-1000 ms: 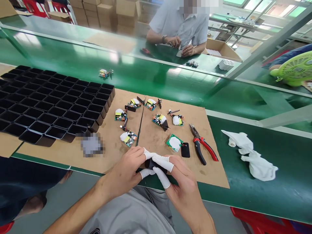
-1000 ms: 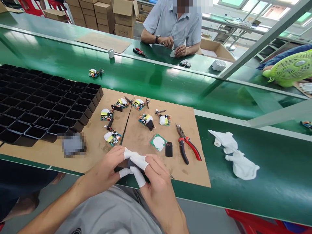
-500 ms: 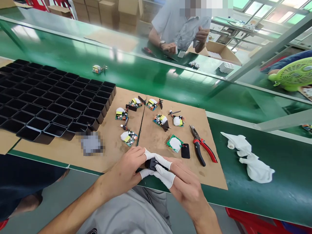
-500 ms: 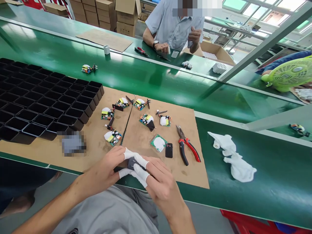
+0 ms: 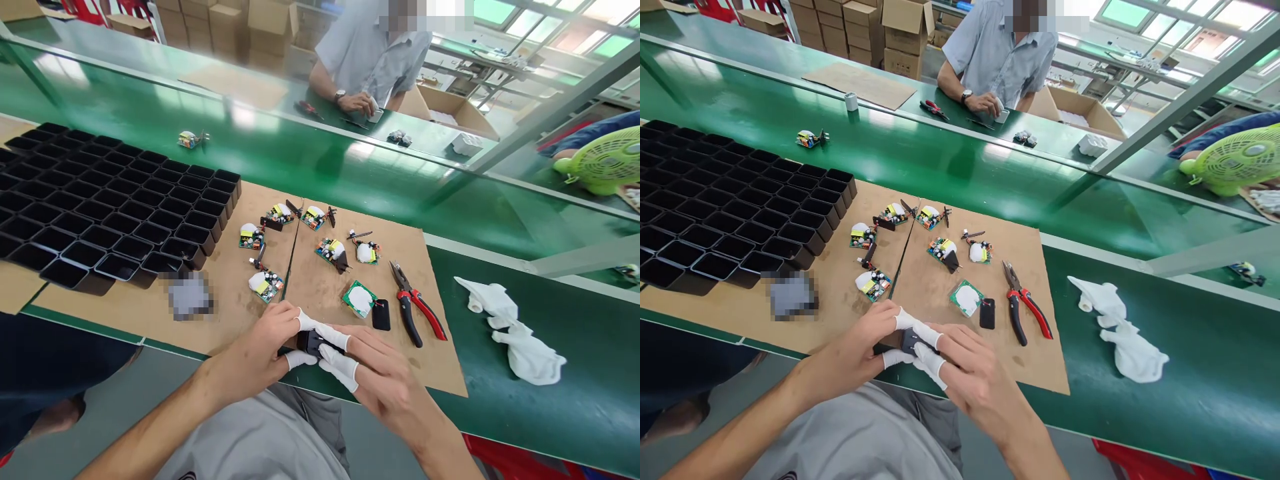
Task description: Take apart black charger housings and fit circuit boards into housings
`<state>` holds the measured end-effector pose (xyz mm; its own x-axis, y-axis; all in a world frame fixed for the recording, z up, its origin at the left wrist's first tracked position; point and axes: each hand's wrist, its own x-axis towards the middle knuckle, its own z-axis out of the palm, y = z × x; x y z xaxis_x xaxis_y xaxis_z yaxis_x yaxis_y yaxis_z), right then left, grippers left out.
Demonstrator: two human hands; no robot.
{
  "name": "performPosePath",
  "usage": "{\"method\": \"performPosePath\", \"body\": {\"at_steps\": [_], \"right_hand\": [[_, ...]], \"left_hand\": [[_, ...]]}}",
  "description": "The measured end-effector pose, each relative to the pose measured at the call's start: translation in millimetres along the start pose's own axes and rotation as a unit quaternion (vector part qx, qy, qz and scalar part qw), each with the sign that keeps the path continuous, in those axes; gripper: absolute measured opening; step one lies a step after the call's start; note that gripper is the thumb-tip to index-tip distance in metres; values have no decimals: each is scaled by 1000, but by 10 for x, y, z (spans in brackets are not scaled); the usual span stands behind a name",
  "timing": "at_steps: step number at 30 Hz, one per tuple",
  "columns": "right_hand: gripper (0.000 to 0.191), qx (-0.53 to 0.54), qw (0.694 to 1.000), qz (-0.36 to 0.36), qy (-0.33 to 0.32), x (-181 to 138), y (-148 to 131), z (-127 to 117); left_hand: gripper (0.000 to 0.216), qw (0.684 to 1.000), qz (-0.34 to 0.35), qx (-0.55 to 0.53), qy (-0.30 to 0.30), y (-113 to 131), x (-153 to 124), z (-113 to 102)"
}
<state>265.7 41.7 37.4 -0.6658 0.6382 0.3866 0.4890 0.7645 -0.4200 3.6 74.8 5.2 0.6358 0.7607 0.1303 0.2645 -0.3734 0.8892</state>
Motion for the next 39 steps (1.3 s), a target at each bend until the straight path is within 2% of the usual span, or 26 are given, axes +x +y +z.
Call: {"method": "performPosePath", "body": {"at_steps": [4, 9, 12, 17, 24, 26, 28, 30, 32, 36, 39], "right_hand": [[40, -39, 999, 22, 2, -84, -1, -11], [49, -16, 998, 62, 18, -123, 9, 49], [48, 25, 996, 64, 57, -117, 30, 152], [45, 61, 987, 97, 113, -186, 36, 310], [44, 56, 991, 90, 82, -148, 1, 217], [47, 52, 990, 93, 91, -121, -36, 186], [54, 34, 984, 104, 140, -100, -104, 181], [63, -3, 967, 118, 224, -78, -190, 212], [66, -35, 952, 138, 273, -49, -265, 290], [52, -43, 956, 166, 238, -16, -302, 500], [48, -49, 955, 174, 235, -36, -271, 568]], "left_hand": [[25, 1000, -22, 17, 6, 43, -38, -1], [48, 996, -59, 26, 58, -28, -249, -43], [37, 994, -51, 2, 96, -61, -326, -47], [22, 991, -40, -90, 87, 49, -255, 27], [14, 983, -40, -146, 104, 45, -193, 66], [20, 978, -54, -161, 123, 24, -206, 58], [25, 973, -66, -169, 143, 8, -232, 47], [28, 968, -75, -184, 155, -9, -264, 37], [32, 960, -82, -212, 164, -33, -294, 32], [38, 945, -86, -253, 190, -79, -325, 29], [39, 945, -85, -257, 184, -90, -330, 29]]}}
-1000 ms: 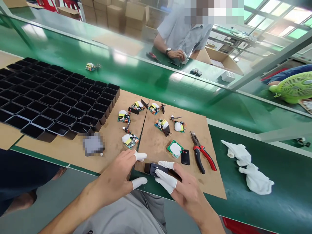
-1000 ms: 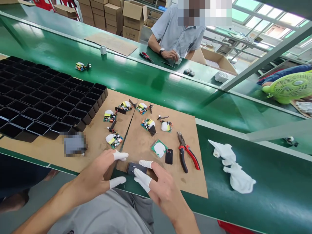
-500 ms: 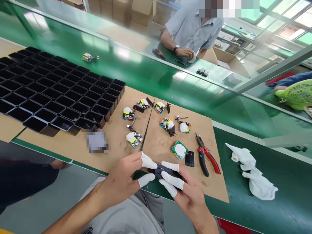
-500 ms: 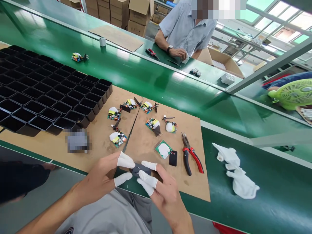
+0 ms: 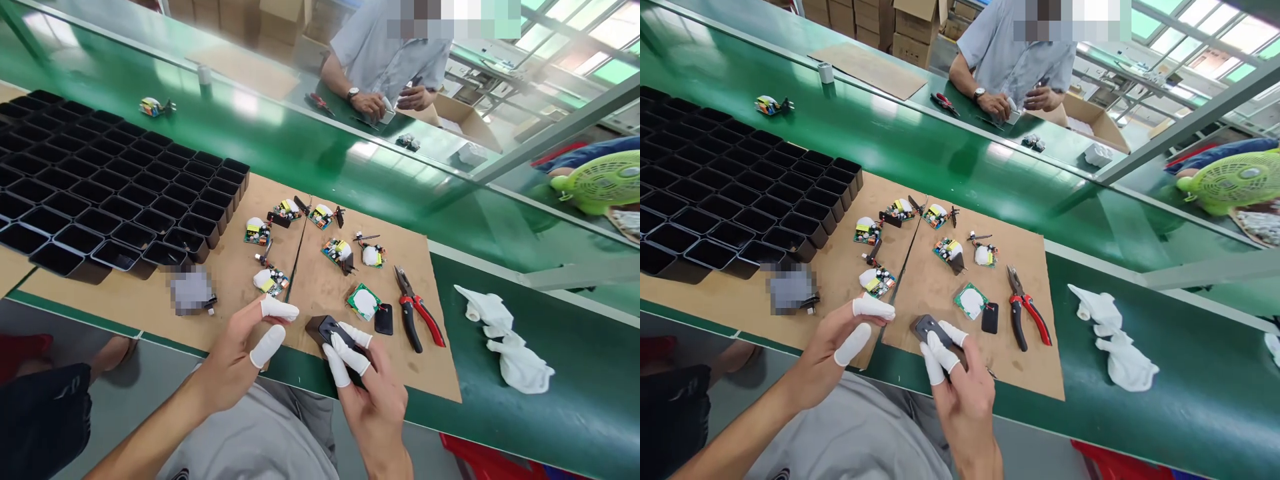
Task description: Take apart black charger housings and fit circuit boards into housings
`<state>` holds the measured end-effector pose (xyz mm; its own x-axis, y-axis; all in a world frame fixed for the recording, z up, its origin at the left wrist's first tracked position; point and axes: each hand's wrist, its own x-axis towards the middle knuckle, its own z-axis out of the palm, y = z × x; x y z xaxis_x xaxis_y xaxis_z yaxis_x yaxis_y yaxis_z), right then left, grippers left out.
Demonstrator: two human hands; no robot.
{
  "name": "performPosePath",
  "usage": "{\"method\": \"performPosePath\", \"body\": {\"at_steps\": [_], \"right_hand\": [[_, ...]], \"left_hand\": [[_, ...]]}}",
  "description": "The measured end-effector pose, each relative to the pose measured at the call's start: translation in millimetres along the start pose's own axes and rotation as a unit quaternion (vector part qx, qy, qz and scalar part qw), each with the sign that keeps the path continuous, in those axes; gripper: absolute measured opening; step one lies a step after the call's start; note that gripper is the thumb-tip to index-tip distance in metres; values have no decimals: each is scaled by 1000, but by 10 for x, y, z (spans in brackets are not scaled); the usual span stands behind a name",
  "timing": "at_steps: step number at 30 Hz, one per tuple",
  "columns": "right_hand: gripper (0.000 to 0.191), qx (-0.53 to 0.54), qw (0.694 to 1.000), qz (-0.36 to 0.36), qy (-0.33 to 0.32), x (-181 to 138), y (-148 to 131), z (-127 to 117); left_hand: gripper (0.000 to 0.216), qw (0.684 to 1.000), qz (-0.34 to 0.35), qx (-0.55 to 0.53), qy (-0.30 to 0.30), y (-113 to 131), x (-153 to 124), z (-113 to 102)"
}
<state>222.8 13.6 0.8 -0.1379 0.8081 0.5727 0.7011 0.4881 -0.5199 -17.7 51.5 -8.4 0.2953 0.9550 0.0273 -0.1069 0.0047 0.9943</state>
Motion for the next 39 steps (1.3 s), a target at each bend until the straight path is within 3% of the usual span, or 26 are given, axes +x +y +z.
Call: {"method": "performPosePath", "body": {"at_steps": [6, 12, 20, 24, 29, 34, 39], "right_hand": [[54, -25, 999, -12, 33, -7, -61, -44], [49, -33, 999, 22, 37, -77, -139, 107], [84, -93, 995, -21, 42, -147, -85, 175], [77, -91, 995, -18, 39, -81, -170, 103], [78, -132, 986, -8, 103, -107, -271, 85], [64, -120, 992, -5, 39, -152, -184, 158], [45, -84, 996, 31, 10, -69, -115, 77]], "left_hand": [[41, 1000, -19, 7, -9, 21, -12, 11], [45, 1000, -11, 27, 3, 27, -6, 13], [50, 1000, -8, -11, 17, 7, -4, 8], [49, 997, -14, -66, 28, 6, 16, 11], [48, 996, -22, -81, 27, 11, 19, 13], [47, 995, -11, -92, 43, 30, 30, 0], [50, 996, -36, -81, 20, 50, 42, -4]]}}
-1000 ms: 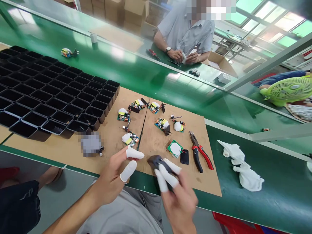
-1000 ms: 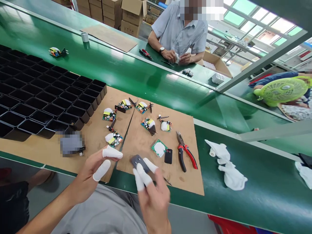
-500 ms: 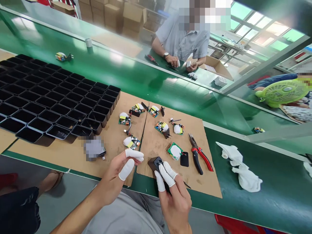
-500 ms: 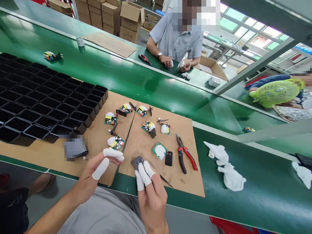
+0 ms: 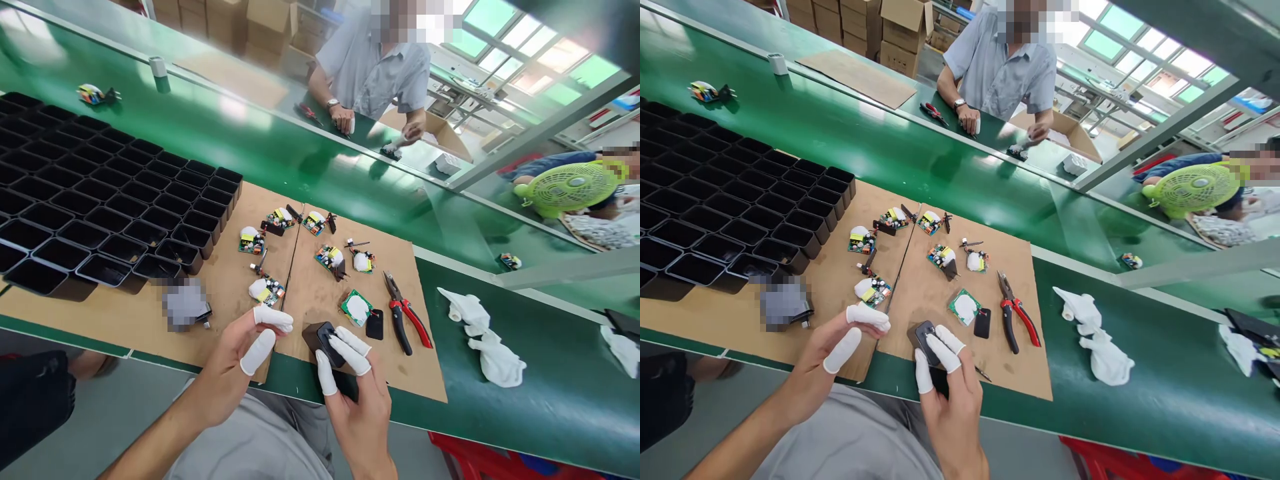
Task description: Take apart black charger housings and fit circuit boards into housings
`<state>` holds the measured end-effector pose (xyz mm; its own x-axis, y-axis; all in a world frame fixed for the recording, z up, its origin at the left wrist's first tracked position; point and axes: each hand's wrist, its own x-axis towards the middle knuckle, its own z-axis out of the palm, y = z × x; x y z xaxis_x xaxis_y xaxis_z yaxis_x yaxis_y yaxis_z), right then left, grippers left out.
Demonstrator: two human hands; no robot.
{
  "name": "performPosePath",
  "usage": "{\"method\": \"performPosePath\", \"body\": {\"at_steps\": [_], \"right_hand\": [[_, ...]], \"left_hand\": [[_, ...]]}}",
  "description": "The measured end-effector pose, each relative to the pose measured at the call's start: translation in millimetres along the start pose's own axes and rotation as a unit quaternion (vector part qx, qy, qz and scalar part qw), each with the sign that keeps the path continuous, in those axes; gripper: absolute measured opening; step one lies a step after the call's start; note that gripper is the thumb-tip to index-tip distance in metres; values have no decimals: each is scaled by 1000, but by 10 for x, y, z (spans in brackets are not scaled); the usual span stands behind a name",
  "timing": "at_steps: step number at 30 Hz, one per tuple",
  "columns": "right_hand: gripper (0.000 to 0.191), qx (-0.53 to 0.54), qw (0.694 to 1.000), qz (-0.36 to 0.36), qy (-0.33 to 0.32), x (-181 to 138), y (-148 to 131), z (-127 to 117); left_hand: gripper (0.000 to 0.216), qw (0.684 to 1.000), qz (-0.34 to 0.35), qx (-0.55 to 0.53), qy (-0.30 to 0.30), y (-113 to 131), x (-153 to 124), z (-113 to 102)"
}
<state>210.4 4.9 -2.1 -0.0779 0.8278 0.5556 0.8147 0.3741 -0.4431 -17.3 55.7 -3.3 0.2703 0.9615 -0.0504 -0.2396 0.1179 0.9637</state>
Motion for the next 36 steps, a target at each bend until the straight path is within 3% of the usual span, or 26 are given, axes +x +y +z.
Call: {"method": "performPosePath", "body": {"at_steps": [10, 16, 21, 24, 29, 32, 36], "right_hand": [[47, 77, 993, -20, -82, 143, 85, -145], [63, 81, 996, -21, -21, 111, -14, -55], [63, 105, 994, -3, -30, 47, 8, 28], [59, 132, 990, -1, -39, 20, 69, 1], [48, 173, 982, 19, -73, -14, 120, -56], [52, 175, 981, 23, -82, -14, 131, -68], [54, 164, 983, 5, -82, -8, 135, -77]], "left_hand": [[50, 1000, 9, -1, 0, 7, 3, 4], [44, 1000, 13, 2, 4, -4, 1, 2], [37, 997, 44, 69, 5, -48, -19, -7], [25, 982, 91, 162, -23, -49, -23, 35], [38, 944, 155, 269, -111, -29, 25, 136], [34, 937, 153, 293, -115, -39, 45, 145], [30, 905, 221, 348, -109, -85, 29, 126]]}}
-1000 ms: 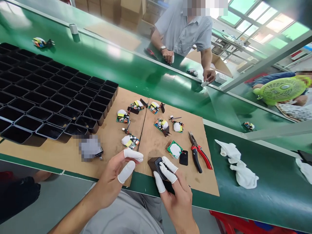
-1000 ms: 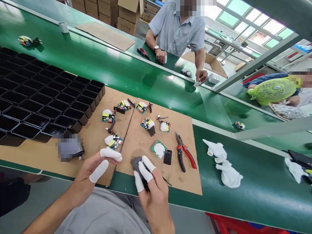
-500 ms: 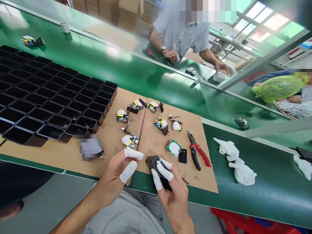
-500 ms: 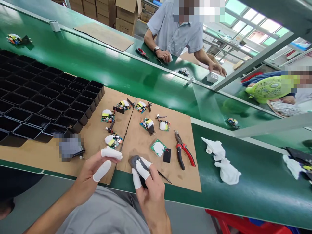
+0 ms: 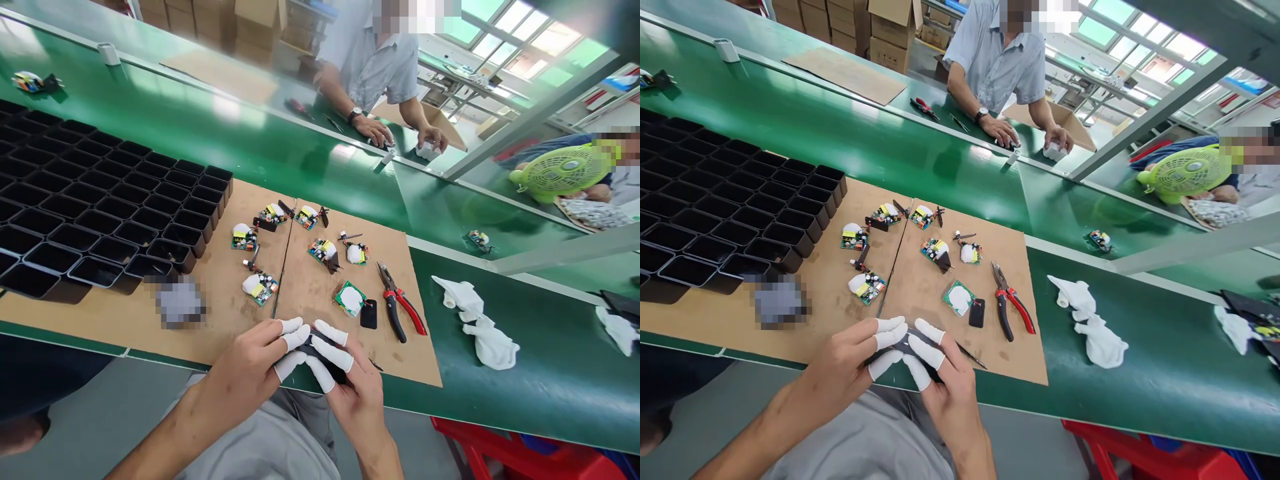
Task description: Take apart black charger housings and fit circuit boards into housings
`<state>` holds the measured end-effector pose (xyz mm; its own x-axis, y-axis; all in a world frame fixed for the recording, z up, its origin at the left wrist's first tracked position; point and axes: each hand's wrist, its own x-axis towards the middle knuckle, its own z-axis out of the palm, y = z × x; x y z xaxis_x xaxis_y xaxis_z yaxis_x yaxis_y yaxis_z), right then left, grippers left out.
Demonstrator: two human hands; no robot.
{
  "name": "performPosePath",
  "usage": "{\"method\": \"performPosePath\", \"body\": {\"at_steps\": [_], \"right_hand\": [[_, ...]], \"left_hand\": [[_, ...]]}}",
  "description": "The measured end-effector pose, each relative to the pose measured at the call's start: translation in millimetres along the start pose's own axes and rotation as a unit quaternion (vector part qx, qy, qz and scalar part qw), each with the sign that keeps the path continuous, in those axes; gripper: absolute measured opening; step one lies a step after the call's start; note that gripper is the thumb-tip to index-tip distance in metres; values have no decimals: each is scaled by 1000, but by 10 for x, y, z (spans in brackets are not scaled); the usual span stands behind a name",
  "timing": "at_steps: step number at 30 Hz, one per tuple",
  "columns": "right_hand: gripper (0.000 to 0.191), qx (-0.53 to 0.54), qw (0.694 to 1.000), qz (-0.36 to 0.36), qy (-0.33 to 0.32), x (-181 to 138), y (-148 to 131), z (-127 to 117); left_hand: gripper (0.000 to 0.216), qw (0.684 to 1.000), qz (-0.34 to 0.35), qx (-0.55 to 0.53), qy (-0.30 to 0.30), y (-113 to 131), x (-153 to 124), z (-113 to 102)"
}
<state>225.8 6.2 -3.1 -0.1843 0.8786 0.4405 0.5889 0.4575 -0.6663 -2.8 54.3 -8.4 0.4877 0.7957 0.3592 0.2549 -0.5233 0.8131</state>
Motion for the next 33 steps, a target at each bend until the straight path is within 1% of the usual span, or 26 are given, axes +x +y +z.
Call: {"method": "performPosePath", "body": {"at_steps": [2, 4, 7, 9, 10, 13, 15, 17, 19, 22, 24, 25, 27, 28, 29, 30, 31, 32, 33], "right_hand": [[53, -6, 1000, -10, -5, 8, -10, -10], [53, -11, 1000, -19, -12, 17, -25, -28], [56, -16, 999, -35, -20, 16, -46, -56], [60, -20, 999, -48, -15, 1, -58, -53], [61, -18, 999, -48, -9, -9, -64, -40], [62, 6, 1000, -17, 20, -18, -89, 37], [58, 32, 999, 17, 35, -1, -106, 99], [49, 57, 996, 44, 49, 20, -120, 153], [38, 89, 989, 83, 85, 23, -132, 193], [32, 134, 960, 164, 182, -30, -169, 222], [30, 191, 926, 232, 227, -88, -214, 215], [29, 243, 901, 269, 237, -116, -239, 206], [28, 368, 837, 328, 238, -160, -288, 185], [28, 421, 806, 345, 231, -174, -307, 176], [28, 456, 786, 353, 223, -182, -323, 169], [29, 469, 780, 356, 213, -186, -335, 165], [30, 472, 780, 356, 205, -185, -343, 163], [32, 464, 786, 355, 200, -180, -349, 163], [33, 444, 801, 349, 198, -173, -352, 167]], "left_hand": [[37, 999, 27, 39, -3, -11, -21, 9], [44, 998, 32, 50, -13, -16, -34, 14], [40, 999, -10, 20, -23, -8, -44, 15], [39, 999, -45, -20, -12, 5, -52, 9], [42, 998, -55, -41, -2, 11, -58, 5], [51, 993, -61, -91, 34, 21, -87, -6], [52, 990, -65, -110, 61, 11, -111, -4], [48, 983, -93, -128, 89, -12, -133, 9], [42, 971, -131, -167, 114, -42, -148, 27], [34, 942, -168, -251, 149, -77, -149, 46], [27, 928, -177, -275, 178, -85, -141, 47], [23, 926, -180, -275, 188, -85, -137, 46], [20, 926, -185, -263, 199, -83, -129, 41], [20, 927, -187, -256, 200, -83, -127, 38], [20, 929, -188, -250, 199, -85, -128, 36], [21, 930, -188, -246, 198, -87, -129, 34], [22, 931, -187, -243, 198, -90, -132, 33], [23, 932, -185, -241, 197, -93, -136, 32], [24, 933, -183, -241, 195, -94, -139, 31]]}}
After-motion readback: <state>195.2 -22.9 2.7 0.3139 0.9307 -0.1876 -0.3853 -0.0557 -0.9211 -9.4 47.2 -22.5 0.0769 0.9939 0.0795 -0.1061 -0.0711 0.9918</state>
